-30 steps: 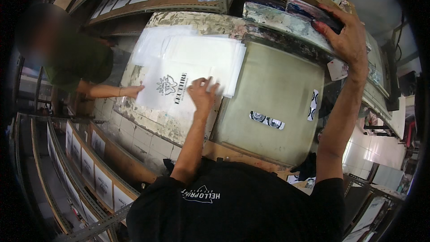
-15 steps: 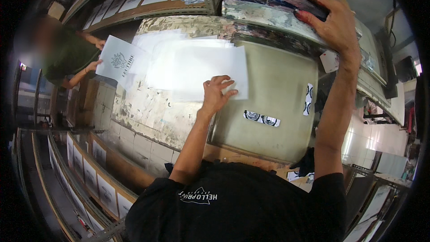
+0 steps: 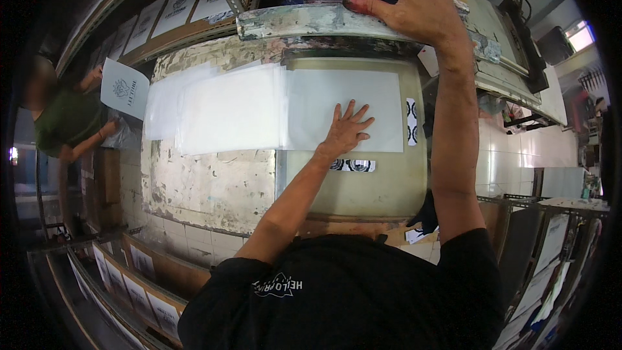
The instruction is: The person performs screen printing by placing white paper under a screen, using a squeegee to pull ink across the mesh, and lifting the screen to reveal a printed logo. The printed sheets are then stacked on the table.
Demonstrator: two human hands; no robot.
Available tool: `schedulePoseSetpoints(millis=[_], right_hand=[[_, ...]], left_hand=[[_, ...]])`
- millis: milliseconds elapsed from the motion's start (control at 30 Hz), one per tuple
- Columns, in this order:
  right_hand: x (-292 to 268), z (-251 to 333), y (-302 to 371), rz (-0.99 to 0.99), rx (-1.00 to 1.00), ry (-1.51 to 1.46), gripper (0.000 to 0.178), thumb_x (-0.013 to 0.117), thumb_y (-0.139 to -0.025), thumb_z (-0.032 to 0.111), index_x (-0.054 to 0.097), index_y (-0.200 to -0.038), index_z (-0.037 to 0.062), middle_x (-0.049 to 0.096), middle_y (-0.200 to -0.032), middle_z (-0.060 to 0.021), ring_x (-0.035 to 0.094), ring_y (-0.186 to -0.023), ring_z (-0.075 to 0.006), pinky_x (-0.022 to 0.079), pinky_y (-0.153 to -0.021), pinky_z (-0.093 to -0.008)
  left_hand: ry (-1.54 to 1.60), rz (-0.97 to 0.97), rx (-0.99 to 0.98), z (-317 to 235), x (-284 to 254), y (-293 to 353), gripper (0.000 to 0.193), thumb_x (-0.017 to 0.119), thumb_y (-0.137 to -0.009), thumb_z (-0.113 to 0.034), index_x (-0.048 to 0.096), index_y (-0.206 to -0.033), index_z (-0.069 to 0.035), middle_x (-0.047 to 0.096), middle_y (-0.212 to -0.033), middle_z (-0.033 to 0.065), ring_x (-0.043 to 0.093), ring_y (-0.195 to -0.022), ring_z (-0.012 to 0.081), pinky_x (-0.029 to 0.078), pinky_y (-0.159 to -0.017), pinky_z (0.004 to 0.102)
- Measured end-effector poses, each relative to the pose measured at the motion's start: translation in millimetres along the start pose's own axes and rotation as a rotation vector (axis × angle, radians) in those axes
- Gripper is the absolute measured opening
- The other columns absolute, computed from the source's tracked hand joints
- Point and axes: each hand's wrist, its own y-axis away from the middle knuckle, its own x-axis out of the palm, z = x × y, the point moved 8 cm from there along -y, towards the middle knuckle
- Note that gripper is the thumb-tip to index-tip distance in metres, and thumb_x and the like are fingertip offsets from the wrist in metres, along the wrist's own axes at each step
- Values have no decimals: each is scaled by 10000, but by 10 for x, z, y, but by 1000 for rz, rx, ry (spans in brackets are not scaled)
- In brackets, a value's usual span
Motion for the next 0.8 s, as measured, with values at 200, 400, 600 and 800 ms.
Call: schedulePoseSetpoints(millis=[200, 400, 600, 800], right_hand=[[-12, 6, 17, -18, 20, 1, 526, 806, -726, 451, 758, -1039, 30, 729, -1022, -207, 688, -983, -352, 516, -908, -398], [-16, 84, 106, -98, -73, 98, 512, 792, -741, 453, 757, -1042, 40, 733, -1007, -197, 690, -957, -348, 519, -883, -404], [140, 8, 257, -63, -85, 77, 497, 835, -728, 431, 747, -1112, 128, 737, -1013, -150, 702, -861, -320, 537, -785, -367], [327, 184, 829, -101, -160, 54, 514, 804, -703, 477, 742, -1106, 164, 721, -895, -139, 693, -795, -334, 537, -684, -428]], left_hand=[[30, 44, 10, -243, 46, 27, 511, 580, -945, -421, 532, -1423, -248, 300, -1610, 44, 146, -1511, 364, 93, -1180, 657], [74, 63, 25, -320, 12, 126, 515, 575, -947, -418, 535, -1419, -217, 332, -1593, 55, 198, -1499, 342, 127, -1189, 631], [290, -1, 16, -244, -391, 307, 572, 626, -931, -412, 516, -1431, -156, 462, -1507, 83, 391, -1410, 313, 245, -1169, 550], [1169, -967, -74, 48, -1640, 1021, 1008, 854, -766, -252, 263, -1552, -29, 543, -1398, 155, 558, -1239, 302, 405, -1057, 387]])
